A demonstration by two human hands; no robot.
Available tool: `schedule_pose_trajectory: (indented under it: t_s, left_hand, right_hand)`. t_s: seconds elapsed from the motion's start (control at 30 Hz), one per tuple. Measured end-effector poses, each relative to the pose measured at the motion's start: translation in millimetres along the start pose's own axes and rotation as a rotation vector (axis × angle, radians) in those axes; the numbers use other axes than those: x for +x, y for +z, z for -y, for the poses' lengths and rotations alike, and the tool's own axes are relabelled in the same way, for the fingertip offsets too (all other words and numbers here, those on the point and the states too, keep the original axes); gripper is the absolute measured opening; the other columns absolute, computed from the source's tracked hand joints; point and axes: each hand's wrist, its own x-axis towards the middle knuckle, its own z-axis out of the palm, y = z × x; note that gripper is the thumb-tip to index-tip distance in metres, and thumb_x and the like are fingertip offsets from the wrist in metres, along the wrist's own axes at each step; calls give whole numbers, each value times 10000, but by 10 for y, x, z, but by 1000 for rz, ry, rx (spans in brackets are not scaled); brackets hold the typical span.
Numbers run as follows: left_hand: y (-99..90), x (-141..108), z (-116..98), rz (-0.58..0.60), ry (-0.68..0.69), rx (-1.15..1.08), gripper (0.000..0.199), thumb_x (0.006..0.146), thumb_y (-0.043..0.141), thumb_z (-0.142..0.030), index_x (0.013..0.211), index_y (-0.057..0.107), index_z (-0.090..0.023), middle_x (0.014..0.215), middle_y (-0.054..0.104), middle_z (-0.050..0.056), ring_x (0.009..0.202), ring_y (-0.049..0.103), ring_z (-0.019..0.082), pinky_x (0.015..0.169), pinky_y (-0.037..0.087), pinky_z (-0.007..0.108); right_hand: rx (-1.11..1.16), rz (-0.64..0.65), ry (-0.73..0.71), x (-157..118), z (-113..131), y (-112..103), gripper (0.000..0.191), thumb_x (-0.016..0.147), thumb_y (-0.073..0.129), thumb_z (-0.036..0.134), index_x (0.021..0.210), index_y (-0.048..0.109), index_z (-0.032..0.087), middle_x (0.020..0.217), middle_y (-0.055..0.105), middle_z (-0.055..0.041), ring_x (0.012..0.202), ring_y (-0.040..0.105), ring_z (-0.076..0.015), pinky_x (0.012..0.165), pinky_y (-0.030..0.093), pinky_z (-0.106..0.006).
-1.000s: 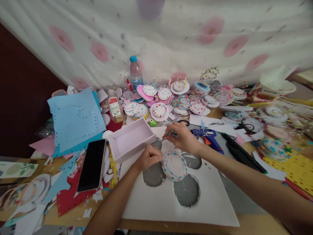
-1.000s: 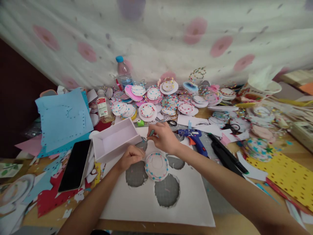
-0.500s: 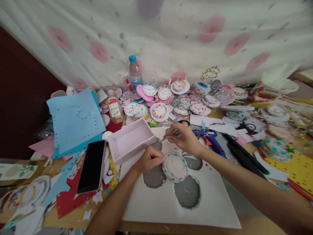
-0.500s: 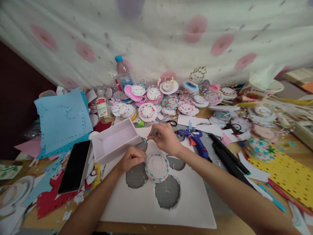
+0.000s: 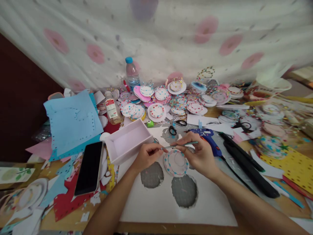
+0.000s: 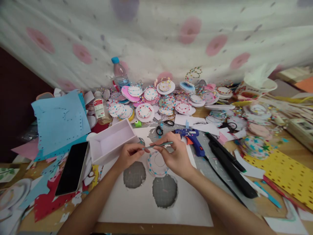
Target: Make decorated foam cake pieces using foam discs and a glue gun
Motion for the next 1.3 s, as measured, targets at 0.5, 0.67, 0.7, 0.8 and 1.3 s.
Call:
schedule_pose_trajectory:
  t_s: [0.5,0.67,0.7,0.8,1.3]
  left_hand:
    - [21,-12,39,72,-40,-143,389,868,556,-445,941,736,-108,444,349,-64,400,283,53,402,185,205]
    - [27,-6,39,81,-57,-163,399,868,557,-440,939,735,-90,420,376,-63,369,300,49,387,218,195]
    - [28,-6,38,85,-60,-168,402,867,558,-441,937,735,-87,419,376,-63,367,301,48,385,219,194]
    - [30,-8,28,84,-57,-161,398,866,563,-439,930,735,-86,434,389,-58,375,309,47,389,220,191]
    - [-5,-45,2,67,-40,-424,493,793,615,-543,540,564,-123,392,395,-56,372,305,47,412,194,223]
  right_hand:
    - [42,-62,96,-46,-4,19,88,821,672,316,811,617,249,792,699,-48,751,653,-221,679,503,-368]
    - [13,-69,113,-54,-20,23,102,816,670,324,793,618,240,769,667,-54,749,640,-223,662,509,-364]
    - [10,-66,115,-60,-22,23,97,817,669,319,793,618,240,767,664,-55,749,637,-223,661,507,-366]
    - [14,-70,114,-81,-24,25,75,824,664,301,801,616,247,778,669,-57,756,627,-225,669,499,-375]
    - [-829,91,-833,-194,257,39,180,891,518,150,916,634,286,1072,736,20,756,624,-156,628,364,-364]
